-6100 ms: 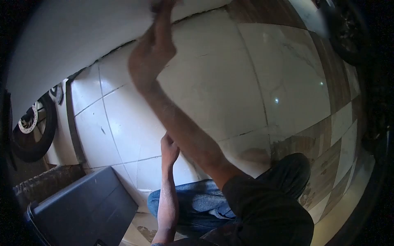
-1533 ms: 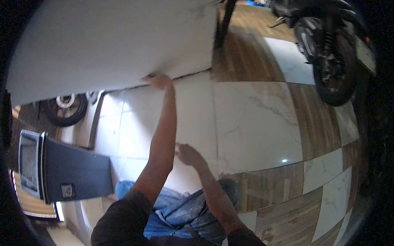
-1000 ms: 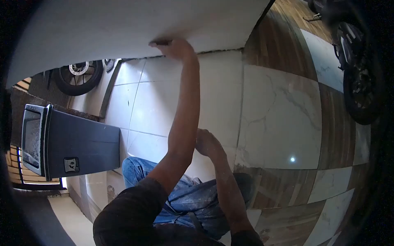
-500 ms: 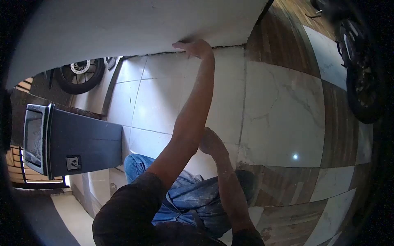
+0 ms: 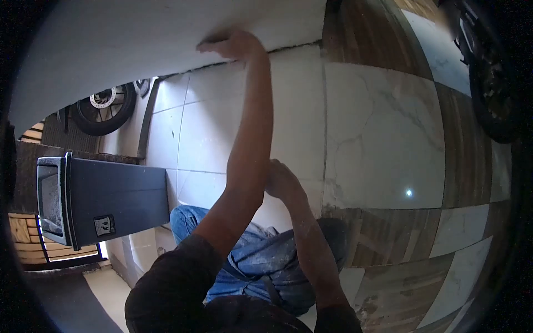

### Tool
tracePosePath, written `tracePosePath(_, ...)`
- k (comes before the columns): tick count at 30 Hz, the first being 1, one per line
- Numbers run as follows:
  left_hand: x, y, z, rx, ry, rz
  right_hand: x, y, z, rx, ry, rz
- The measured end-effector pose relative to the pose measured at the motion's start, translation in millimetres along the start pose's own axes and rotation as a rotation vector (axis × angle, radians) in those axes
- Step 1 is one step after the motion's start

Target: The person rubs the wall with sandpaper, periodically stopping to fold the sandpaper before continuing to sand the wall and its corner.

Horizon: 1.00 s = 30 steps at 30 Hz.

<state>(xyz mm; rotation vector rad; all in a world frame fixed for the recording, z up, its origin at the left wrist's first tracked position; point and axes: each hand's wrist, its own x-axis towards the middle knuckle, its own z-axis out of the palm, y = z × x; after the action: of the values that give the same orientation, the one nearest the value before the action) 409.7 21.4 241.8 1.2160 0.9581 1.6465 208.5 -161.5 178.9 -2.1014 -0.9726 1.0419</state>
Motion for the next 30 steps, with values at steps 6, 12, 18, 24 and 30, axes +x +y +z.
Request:
tracePosePath(6, 9.6, -5.8, 6.8, 0.031, -0.016, -0.166, 8.8, -3.4, -5.6, -0.050, -0.027, -0.074)
tracePosePath(12, 0.7, -7.7, 2.8, 0.117, 0.051, -0.034, 0.9, 5.2, 9.4, 0.197, 0.275, -0.276)
tracePosePath(18, 17.3, 22.8, -18.7, -0.333, -0.037, -0.298, 4.9, -3.1, 2.7, 0.105, 0.159, -0.129)
tracePosePath(24, 43.5, -59.5, -14.1, 0.193, -0.076, -0.089, 1.3, -15.8, -3.4, 0.011, 0.081, -0.069)
tracePosePath(30, 60.2, 8.5, -55.8, -0.146, -0.096, 0.113, -0.5, -14.4, 1.4, 0.047, 0.077, -0.107)
